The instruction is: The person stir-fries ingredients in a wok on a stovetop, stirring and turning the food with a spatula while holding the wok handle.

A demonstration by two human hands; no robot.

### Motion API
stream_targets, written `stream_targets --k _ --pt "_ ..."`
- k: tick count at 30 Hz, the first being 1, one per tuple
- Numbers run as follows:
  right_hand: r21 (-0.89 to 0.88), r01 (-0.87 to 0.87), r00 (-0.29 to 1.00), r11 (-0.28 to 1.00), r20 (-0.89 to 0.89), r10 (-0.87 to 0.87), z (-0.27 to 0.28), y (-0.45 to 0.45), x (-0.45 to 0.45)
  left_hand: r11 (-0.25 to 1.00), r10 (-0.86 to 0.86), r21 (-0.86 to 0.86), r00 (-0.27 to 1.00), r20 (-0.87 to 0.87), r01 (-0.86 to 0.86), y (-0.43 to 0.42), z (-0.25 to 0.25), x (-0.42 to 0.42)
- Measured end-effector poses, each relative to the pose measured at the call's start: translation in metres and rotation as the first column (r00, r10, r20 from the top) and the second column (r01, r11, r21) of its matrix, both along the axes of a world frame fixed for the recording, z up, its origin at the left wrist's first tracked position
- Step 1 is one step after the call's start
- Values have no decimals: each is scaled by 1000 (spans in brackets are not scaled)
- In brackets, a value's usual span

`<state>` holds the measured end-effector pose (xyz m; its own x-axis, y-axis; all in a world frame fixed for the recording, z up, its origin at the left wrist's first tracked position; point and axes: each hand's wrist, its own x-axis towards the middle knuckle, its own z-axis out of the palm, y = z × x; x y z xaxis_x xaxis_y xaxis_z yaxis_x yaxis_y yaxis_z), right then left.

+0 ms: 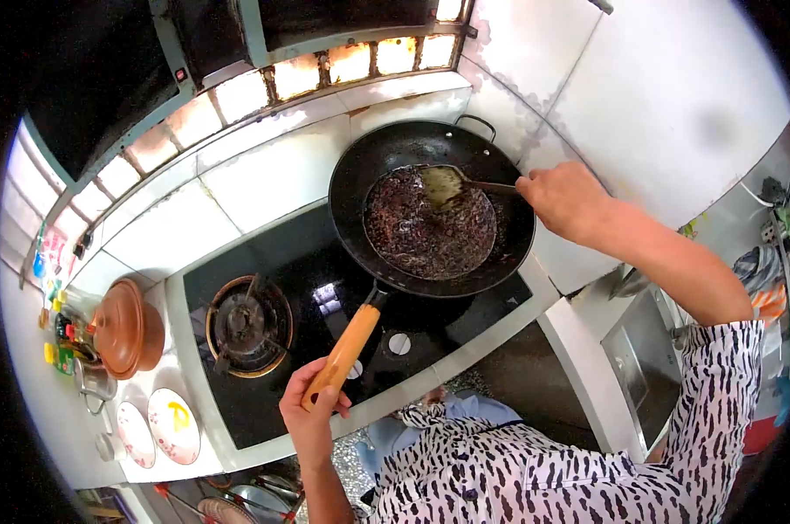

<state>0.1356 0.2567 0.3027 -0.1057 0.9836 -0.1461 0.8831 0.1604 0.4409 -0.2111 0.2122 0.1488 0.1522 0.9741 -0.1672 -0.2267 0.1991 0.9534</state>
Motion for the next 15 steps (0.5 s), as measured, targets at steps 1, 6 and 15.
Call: stream_targets --k 1,6,15 --pt "14 -2 999 1000 34 2 -1 2 3 1000 -11 15 1000 -20 12 -2 -1 0" --pt "84 -68 997 994 -16 70 28 14 12 998 -18 60 983 -185 29 -3 11 1" --pt "-193 -305 942 933 -208 265 56 58 25 773 42 152 190 -981 616 20 35 15"
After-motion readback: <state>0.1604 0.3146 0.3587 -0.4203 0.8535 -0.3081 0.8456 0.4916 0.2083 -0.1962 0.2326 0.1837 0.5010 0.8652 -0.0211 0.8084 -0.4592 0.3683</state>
